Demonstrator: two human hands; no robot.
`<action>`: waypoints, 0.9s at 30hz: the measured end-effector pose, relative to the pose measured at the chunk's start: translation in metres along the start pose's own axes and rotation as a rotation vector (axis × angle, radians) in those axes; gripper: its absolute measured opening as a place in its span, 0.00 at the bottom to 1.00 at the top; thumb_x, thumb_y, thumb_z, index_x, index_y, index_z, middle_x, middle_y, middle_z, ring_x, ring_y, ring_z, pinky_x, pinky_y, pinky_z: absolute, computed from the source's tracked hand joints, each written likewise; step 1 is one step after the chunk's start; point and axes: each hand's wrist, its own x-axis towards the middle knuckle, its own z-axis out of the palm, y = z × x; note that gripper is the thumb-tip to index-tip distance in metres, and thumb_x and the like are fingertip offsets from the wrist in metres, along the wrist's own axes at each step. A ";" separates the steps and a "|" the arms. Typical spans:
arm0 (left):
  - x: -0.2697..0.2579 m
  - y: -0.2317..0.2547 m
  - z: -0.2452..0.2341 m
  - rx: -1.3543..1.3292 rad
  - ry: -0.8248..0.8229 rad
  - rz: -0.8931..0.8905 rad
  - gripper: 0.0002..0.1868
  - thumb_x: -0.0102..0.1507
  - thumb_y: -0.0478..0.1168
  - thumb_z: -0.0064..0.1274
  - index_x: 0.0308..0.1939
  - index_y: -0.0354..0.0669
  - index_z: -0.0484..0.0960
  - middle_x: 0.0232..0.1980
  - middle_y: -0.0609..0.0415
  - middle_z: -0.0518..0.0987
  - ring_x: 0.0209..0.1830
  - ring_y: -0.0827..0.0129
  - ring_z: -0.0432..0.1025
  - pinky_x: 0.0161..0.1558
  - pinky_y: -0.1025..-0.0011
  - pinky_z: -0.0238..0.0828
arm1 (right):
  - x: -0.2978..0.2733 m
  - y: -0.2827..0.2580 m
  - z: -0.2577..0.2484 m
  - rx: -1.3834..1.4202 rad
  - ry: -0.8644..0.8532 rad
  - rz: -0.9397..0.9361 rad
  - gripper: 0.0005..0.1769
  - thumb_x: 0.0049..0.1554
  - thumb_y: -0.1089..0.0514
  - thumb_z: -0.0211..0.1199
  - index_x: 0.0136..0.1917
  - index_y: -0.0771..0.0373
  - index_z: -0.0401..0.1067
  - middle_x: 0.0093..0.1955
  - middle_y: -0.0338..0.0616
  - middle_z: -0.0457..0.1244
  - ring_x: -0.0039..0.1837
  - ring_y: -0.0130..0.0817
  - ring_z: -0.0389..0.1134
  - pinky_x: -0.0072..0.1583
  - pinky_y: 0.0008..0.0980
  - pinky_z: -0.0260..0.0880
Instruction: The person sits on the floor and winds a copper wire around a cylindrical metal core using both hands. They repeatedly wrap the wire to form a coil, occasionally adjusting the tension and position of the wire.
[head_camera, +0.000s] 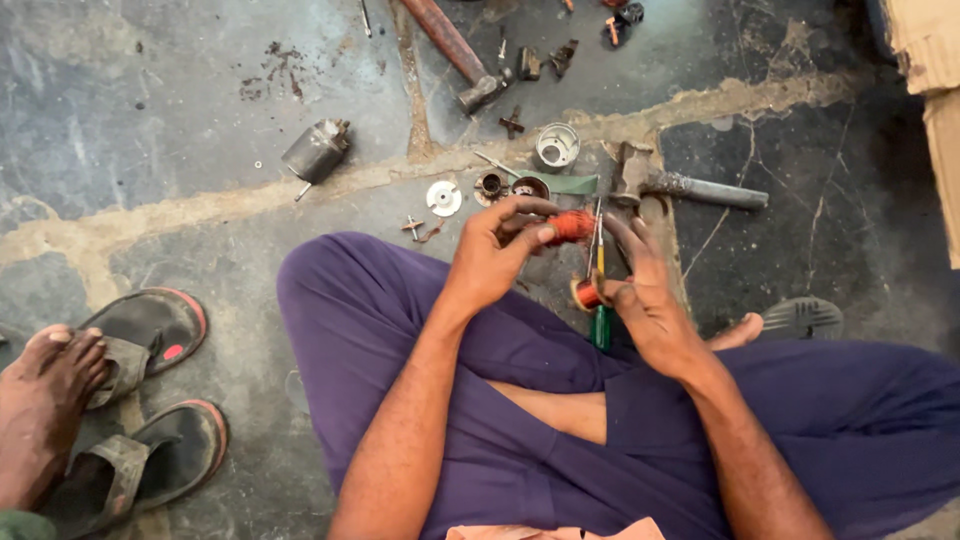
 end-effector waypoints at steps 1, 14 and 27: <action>-0.002 -0.001 -0.001 0.130 0.013 0.052 0.15 0.65 0.34 0.55 0.56 0.41 0.83 0.48 0.56 0.86 0.46 0.76 0.80 0.48 0.74 0.78 | -0.001 -0.002 -0.001 0.083 -0.014 -0.022 0.37 0.69 0.28 0.35 0.68 0.60 0.64 0.87 0.58 0.42 0.89 0.59 0.37 0.84 0.53 0.33; -0.007 0.014 0.005 0.228 0.124 -0.084 0.15 0.65 0.34 0.59 0.55 0.39 0.83 0.37 0.52 0.85 0.35 0.76 0.74 0.38 0.72 0.72 | 0.000 -0.024 0.000 0.045 -0.103 0.079 0.48 0.64 0.23 0.27 0.61 0.57 0.78 0.86 0.52 0.45 0.90 0.54 0.33 0.84 0.52 0.36; -0.007 0.009 -0.002 -0.040 -0.025 -0.038 0.15 0.65 0.34 0.58 0.55 0.39 0.82 0.45 0.52 0.86 0.40 0.73 0.79 0.39 0.72 0.75 | 0.001 -0.009 0.001 0.029 -0.059 0.069 0.45 0.65 0.23 0.26 0.64 0.61 0.64 0.86 0.57 0.37 0.87 0.55 0.30 0.81 0.52 0.32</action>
